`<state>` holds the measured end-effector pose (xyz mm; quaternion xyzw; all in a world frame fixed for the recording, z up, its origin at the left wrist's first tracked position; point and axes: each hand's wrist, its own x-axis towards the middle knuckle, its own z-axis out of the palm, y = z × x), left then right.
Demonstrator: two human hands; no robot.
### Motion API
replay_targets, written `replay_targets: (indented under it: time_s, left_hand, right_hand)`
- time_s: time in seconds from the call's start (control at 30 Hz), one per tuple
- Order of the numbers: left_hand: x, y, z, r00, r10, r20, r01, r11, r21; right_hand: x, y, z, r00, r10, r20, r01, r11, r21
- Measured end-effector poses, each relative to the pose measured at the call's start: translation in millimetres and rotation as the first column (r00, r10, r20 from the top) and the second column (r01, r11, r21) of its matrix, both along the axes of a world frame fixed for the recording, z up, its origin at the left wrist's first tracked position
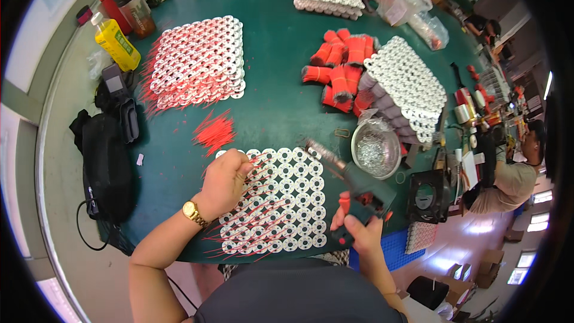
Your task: The person solders individual red wires onto a grid of circular electronic components. This is done using a soldering iron and solder wire.
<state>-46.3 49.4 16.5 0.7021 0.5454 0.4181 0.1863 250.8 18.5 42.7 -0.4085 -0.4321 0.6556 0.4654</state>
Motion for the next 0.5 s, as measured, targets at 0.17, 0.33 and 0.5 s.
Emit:
replay_targets:
  time_s: [0.17, 0.33, 0.5]
  left_hand:
    - [25, 13, 19, 0.994, 0.107, -0.005, -0.105, 0.971, -0.216]
    - [47, 28, 4, 0.988, 0.123, -0.097, -0.143, 0.963, -0.23]
    - [53, 35, -12, 0.933, 0.191, -0.304, -0.239, 0.962, -0.13]
  right_hand:
    - [20, -5, -20, 0.927, 0.216, 0.306, -0.21, 0.976, -0.053]
    - [4, 1, -23, 0.989, 0.064, 0.13, -0.05, 0.992, -0.114]
    - [12, 3, -28, 0.858, 0.199, 0.474, -0.237, 0.971, 0.02]
